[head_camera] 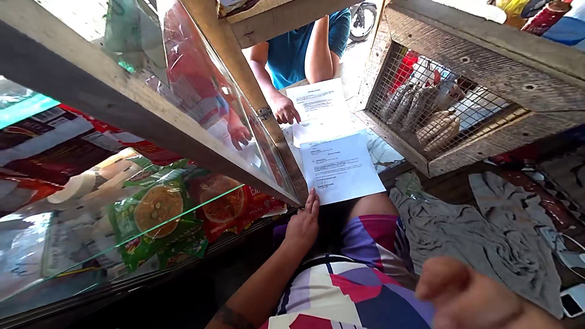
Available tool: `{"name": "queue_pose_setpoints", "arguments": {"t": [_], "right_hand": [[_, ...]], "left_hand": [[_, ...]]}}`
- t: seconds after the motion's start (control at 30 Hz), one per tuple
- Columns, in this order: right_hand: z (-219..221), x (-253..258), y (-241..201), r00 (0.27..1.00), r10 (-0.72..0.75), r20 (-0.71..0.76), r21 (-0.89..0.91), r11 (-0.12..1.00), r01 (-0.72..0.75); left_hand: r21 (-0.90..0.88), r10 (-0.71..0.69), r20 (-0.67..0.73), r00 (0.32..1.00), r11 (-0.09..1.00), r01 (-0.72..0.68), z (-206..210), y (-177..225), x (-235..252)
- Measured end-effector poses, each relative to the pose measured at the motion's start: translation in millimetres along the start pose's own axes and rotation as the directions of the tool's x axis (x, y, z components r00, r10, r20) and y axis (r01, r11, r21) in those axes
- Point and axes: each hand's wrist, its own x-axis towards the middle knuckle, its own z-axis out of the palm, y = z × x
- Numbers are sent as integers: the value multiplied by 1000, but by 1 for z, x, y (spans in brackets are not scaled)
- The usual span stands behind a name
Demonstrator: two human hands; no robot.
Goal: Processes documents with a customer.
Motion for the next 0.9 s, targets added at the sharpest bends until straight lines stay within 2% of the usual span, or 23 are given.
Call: {"name": "queue_pose_setpoints", "arguments": {"t": [0.13,0.23,0.37,0.5,0.6,0.8,0.9], "right_hand": [[-22,-2,39,975,-191,-111,-184,968,169],[-38,10,67,977,-140,-164,-248,964,97],[-52,34,138,953,-86,-290,-302,953,-6],[-46,60,218,940,105,-326,-227,956,-185],[-37,82,271,853,344,-393,-151,891,-429],[-55,117,372,785,414,-461,-288,766,-574],[-74,127,407,735,519,-435,-383,632,-673]], "left_hand": [[-7,35,-61,998,999,-36,5,-2,-3],[4,41,-64,997,999,-41,7,-3,-5],[-7,41,-83,996,999,-42,6,-6,-4],[-54,62,-61,996,996,-65,0,-9,-4],[-78,65,-20,998,995,-66,-3,-12,-4],[-67,64,-65,996,995,-69,1,-14,-4],[-86,60,-41,997,994,-63,0,-14,-3]]}}
